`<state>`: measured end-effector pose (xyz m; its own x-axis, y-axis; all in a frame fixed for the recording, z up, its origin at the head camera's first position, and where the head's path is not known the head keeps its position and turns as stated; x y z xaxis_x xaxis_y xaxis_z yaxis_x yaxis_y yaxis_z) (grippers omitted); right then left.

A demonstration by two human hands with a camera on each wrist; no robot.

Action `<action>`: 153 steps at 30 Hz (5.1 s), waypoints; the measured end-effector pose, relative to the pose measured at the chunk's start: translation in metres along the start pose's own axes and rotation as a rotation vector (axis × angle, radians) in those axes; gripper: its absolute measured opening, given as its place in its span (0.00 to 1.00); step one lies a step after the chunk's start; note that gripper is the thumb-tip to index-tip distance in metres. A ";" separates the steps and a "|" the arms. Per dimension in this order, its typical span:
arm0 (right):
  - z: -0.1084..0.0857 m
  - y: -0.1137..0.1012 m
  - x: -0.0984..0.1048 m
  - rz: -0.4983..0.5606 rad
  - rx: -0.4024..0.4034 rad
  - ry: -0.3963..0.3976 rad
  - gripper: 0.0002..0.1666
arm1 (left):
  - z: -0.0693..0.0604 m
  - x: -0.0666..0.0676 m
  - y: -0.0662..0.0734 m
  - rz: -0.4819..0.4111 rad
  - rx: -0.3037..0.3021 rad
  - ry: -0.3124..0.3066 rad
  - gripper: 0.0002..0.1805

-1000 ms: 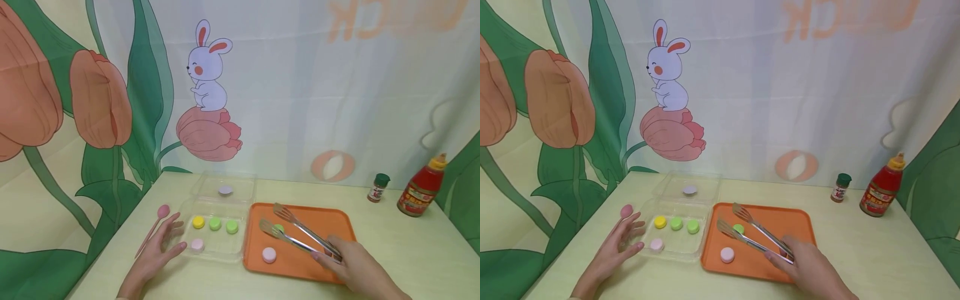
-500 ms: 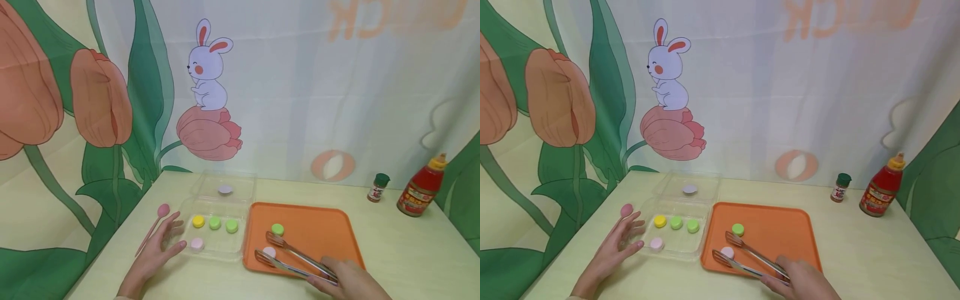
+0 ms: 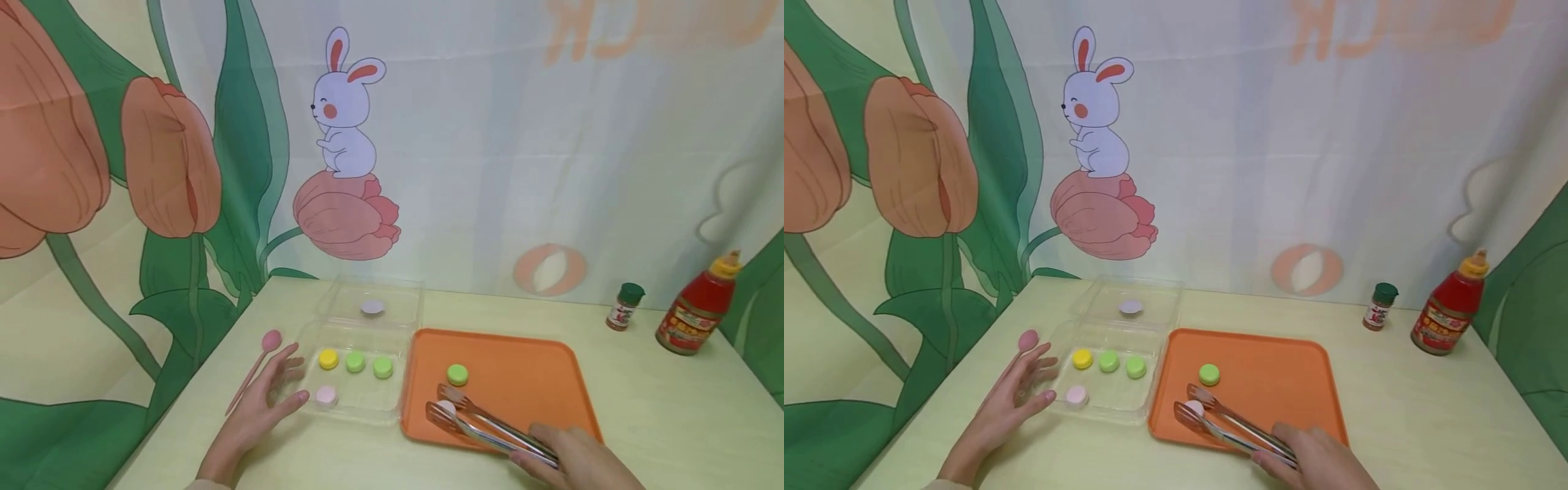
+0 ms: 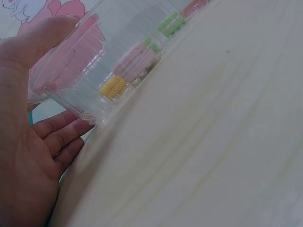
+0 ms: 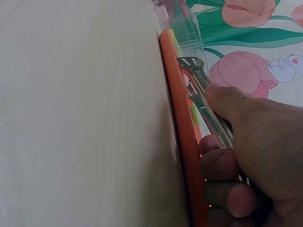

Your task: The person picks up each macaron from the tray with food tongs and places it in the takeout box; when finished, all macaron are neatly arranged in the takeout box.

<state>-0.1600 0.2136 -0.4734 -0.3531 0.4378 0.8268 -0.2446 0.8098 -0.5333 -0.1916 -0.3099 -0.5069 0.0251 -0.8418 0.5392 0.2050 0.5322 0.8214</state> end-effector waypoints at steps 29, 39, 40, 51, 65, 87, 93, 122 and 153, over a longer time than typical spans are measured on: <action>0.006 -0.033 0.039 0.017 0.143 0.185 0.22 | 0.000 -0.001 0.007 -0.048 0.027 -0.018 0.46; 0.031 -0.069 0.029 -0.038 0.275 0.202 0.24 | -0.001 -0.001 0.003 -0.043 0.024 -0.012 0.46; 0.034 -0.073 0.028 -0.048 0.290 0.201 0.24 | -0.001 -0.001 0.004 -0.044 0.024 -0.012 0.46; 0.060 -0.100 0.016 -0.109 0.399 0.140 0.26 | -0.001 0.000 0.008 -0.038 0.021 -0.011 0.46; 0.081 -0.124 0.010 -0.137 0.403 0.032 0.28 | 0.000 0.000 0.006 -0.035 0.031 -0.009 0.46; 0.097 -0.160 0.001 -0.202 0.318 -0.035 0.26 | -0.001 0.000 0.001 -0.033 0.016 -0.008 0.47; 0.097 -0.158 0.003 -0.196 0.344 -0.042 0.25 | 0.000 -0.001 0.002 -0.041 0.037 -0.010 0.47; 0.048 -0.100 0.047 0.148 0.099 0.246 0.29 | -0.001 0.000 0.003 -0.030 0.015 -0.013 0.46; 0.004 -0.002 0.044 0.088 -0.069 0.231 0.41 | 0.000 -0.001 0.002 -0.029 0.009 -0.007 0.46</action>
<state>-0.1786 0.2296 -0.4371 -0.1531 0.5787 0.8010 -0.1571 0.7860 -0.5979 -0.1909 -0.3085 -0.5058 0.0121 -0.8563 0.5163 0.1970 0.5083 0.8384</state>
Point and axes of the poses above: each hand's wrist, its own z-axis towards the middle knuckle, its own x-axis out of the back of the hand, y = z × x, the point moved 1 cm from there along z, towards the middle knuckle, and after that the axes turned 1 degree about x, right-handed, at the moved point
